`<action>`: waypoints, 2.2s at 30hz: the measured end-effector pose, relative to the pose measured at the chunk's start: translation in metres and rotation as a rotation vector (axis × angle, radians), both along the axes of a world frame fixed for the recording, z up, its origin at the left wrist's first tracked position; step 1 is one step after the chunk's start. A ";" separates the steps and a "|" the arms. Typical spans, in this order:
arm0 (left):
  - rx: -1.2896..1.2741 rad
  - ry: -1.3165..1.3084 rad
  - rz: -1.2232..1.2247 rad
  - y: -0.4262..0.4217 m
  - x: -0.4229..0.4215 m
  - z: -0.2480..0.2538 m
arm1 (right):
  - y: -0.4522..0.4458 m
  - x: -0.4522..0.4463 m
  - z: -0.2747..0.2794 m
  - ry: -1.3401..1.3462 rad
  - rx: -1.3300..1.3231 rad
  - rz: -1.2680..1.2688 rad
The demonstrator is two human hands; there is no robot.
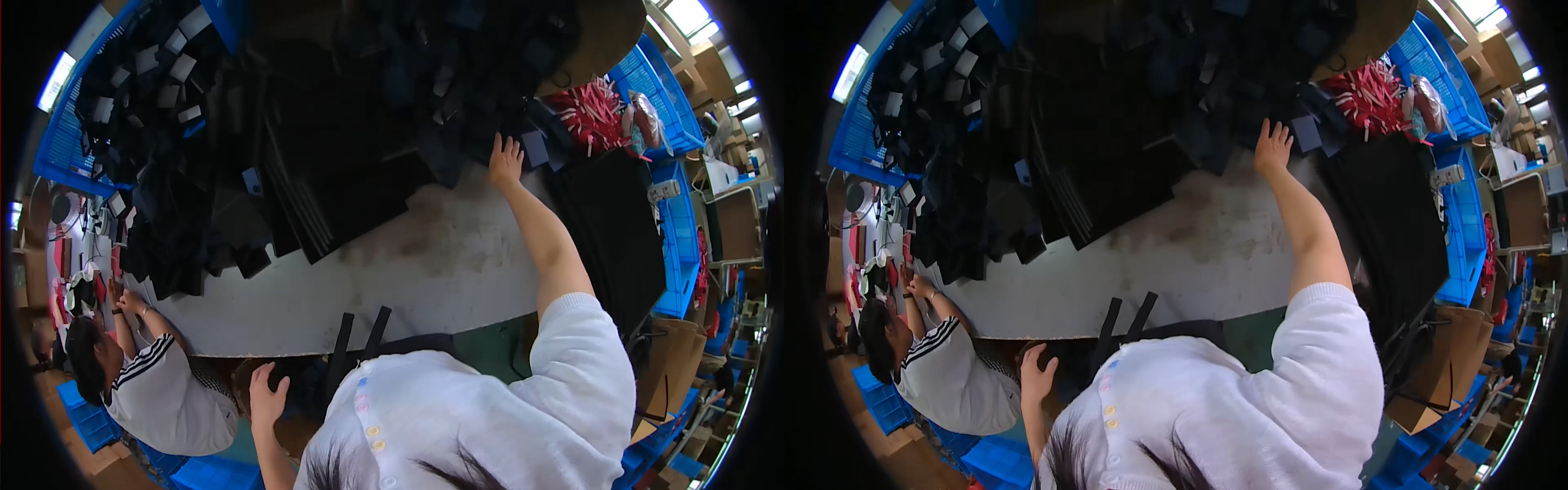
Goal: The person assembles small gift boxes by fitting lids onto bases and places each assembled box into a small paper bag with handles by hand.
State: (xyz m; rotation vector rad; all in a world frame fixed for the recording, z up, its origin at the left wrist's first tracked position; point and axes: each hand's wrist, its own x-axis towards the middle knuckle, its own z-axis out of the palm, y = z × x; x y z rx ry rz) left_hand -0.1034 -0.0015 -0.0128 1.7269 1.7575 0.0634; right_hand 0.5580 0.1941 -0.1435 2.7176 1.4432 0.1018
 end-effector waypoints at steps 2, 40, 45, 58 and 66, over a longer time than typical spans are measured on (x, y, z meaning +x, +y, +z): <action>0.023 -0.011 -0.052 0.004 0.019 0.000 | 0.019 0.016 -0.001 -0.055 -0.018 0.025; 0.616 -1.313 0.174 0.070 0.134 -0.018 | -0.061 -0.387 0.158 1.880 0.286 0.208; 0.819 -0.675 -0.154 0.101 0.065 -0.022 | -0.067 -0.377 0.108 2.108 -0.064 -0.255; 0.515 -0.069 1.096 0.362 -0.219 -0.038 | -0.083 -0.372 0.152 1.815 0.144 -0.511; 0.640 -0.137 0.602 0.163 -0.092 -0.106 | -0.081 -0.363 0.134 1.922 0.175 -0.360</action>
